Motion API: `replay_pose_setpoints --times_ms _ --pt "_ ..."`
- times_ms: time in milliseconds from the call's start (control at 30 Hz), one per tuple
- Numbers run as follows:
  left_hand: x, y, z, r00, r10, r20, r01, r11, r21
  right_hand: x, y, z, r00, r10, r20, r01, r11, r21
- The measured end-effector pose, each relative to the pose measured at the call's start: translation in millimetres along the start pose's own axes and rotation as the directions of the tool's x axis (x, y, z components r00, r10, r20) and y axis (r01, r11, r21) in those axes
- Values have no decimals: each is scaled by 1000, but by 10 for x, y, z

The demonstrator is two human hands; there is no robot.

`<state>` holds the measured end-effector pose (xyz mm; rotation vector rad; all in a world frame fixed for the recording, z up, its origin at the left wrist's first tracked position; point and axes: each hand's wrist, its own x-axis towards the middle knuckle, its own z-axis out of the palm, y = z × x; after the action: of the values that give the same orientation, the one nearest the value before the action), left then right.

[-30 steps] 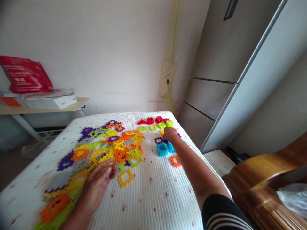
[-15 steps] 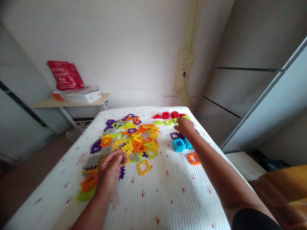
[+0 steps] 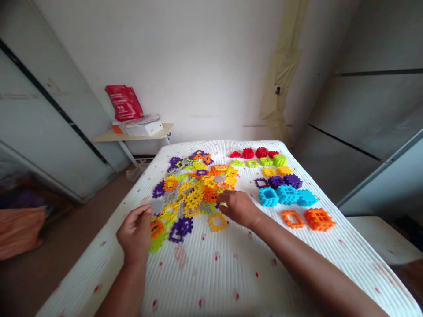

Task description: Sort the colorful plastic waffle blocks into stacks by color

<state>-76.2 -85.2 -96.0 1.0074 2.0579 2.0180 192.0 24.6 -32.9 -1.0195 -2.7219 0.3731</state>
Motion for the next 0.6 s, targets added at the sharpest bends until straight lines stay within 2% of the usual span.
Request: replay_pose_setpoints --times_ms 100,200,367,600 --pt "10 -36 4 1000 29 3 -29 999 32 8 -345 214 983 -180 26 178 982 68" --pt "-19 -33 19 994 107 30 -109 991 78 57 -626 382 963 -265 48 262 963 64" --pt "-74 15 19 978 195 73 -203 970 132 170 -889 593 984 -174 31 175 984 -44" --pt "-62 -1 15 977 193 93 -204 971 128 224 -1017 782 987 -161 7 161 977 -143"
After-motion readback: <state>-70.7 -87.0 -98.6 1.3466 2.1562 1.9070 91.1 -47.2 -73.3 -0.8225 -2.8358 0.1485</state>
